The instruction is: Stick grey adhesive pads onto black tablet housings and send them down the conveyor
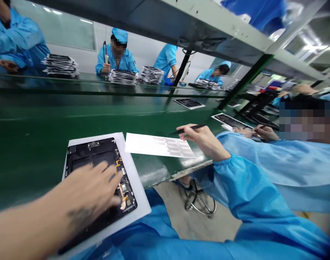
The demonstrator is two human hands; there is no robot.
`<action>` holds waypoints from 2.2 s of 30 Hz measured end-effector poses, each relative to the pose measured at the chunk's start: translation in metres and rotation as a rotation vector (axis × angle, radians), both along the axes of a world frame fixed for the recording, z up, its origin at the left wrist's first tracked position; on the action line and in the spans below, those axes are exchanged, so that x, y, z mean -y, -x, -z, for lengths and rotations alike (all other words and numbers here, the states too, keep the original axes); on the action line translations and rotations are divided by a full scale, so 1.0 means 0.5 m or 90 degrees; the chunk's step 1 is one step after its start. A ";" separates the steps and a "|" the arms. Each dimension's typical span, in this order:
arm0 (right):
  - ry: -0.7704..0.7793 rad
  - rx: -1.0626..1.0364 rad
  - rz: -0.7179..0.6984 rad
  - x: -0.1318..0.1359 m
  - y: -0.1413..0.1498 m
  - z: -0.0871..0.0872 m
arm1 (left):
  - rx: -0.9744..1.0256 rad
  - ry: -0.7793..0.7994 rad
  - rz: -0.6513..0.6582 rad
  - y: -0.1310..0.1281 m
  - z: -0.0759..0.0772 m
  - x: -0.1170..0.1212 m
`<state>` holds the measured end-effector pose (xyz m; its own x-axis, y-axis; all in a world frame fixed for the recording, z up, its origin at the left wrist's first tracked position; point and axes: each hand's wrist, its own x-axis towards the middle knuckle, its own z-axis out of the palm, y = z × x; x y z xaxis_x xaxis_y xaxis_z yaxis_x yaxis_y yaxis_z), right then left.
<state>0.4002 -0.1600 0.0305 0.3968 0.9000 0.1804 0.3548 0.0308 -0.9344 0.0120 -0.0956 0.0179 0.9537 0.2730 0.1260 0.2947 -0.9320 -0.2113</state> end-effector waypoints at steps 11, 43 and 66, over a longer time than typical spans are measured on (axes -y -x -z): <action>0.067 -0.050 -0.044 -0.066 0.009 0.081 | -0.120 0.327 0.099 -0.331 0.019 -0.142; 0.082 -0.139 0.031 -0.061 0.033 0.063 | -0.081 0.341 0.076 -0.338 0.059 -0.120; -0.053 -0.099 -0.129 -0.155 0.294 -0.005 | 0.076 0.138 -0.161 0.031 0.045 -0.218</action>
